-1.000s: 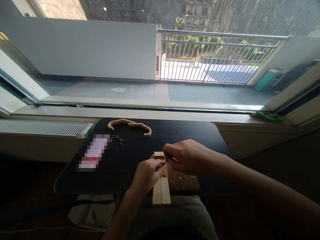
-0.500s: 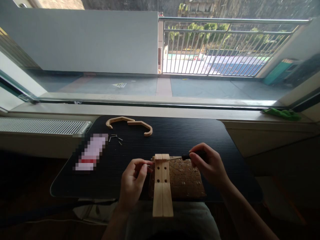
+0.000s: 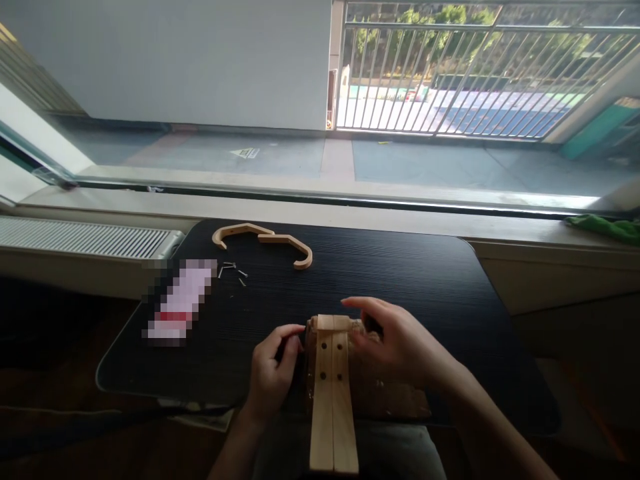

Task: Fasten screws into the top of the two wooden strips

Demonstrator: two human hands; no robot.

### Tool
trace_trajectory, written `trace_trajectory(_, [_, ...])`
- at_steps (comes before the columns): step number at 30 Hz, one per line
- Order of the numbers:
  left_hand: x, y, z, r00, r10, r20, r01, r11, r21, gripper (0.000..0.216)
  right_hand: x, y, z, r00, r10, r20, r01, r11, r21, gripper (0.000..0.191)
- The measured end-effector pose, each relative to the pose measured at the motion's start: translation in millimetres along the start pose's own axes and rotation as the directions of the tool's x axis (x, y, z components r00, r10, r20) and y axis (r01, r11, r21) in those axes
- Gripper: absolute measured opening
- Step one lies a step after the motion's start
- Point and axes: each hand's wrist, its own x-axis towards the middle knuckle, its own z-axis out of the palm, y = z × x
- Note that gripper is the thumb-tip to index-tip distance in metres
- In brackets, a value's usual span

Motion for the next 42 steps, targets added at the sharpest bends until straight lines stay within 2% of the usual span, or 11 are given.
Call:
trace_trajectory(1, [0.1, -0.4, -0.1, 1.0, -0.006, -0.003, 0.006, 1.0, 0.001, 0.021, 2.0, -2.2, 3.9, 1.0, -0.012, 0.025, 0.015, 0.992, -0.122, 0.041])
trace_trajectory(3, [0.3, -1.1, -0.4, 1.0, -0.015, 0.005, 0.015, 1.0, 0.0, 0.022, 4.2, -3.3, 9.7, 0.998, 0.007, 0.059, 0.01, 0.959, -0.283, 0.033])
trace_trajectory(5, [0.4, -1.5, -0.6, 1.0, -0.024, 0.018, 0.024, 1.0, -0.004, 0.022, 2.7, 0.8, 10.5, 1.0, -0.007, 0.023, 0.014, 0.945, -0.327, 0.021])
trace_trajectory(8, [0.1, -2.1, -0.1, 0.999, -0.042, 0.028, 0.042, 0.999, -0.016, 0.023, -7.1, 14.1, 2.4, 0.994, -0.094, -0.059, 0.078, 0.968, -0.238, 0.027])
trace_trajectory(13, [-0.4, -4.2, 2.1, 0.997, -0.073, 0.003, 0.072, 0.992, -0.104, 0.022, -28.3, 30.8, -10.9, 0.984, -0.07, -0.167, 0.044, 0.987, -0.152, 0.019])
trace_trajectory(20, [-0.9, -4.1, 3.6, 0.993, -0.119, 0.002, 0.118, 0.981, -0.154, 0.019, -32.8, 32.4, -2.8, 0.98, -0.05, -0.19, 0.032, 0.995, -0.096, 0.02])
trace_trajectory(28, [0.1, -0.1, 5.5, 0.988, -0.145, -0.046, 0.13, 0.961, -0.244, 0.017, -23.1, 27.8, 5.5, 0.986, -0.05, -0.156, 0.043, 0.998, -0.049, 0.022])
trace_trajectory(33, [0.4, -1.0, 4.4, 0.987, -0.161, -0.007, 0.157, 0.969, -0.193, 0.016, -13.8, 22.5, 12.3, 0.989, -0.061, -0.132, 0.052, 0.997, -0.064, 0.022])
trace_trajectory(39, [1.4, -4.9, 2.8, 0.998, -0.061, -0.016, 0.06, 0.996, -0.073, 0.013, -9.3, 22.9, 18.6, 0.982, -0.068, -0.176, 0.045, 0.99, -0.132, 0.026])
trace_trajectory(42, [1.9, -4.7, 1.9, 0.999, -0.051, -0.01, 0.051, 0.998, -0.042, 0.013, -7.6, 20.9, 22.7, 0.979, -0.073, -0.191, 0.037, 0.982, -0.183, 0.024])
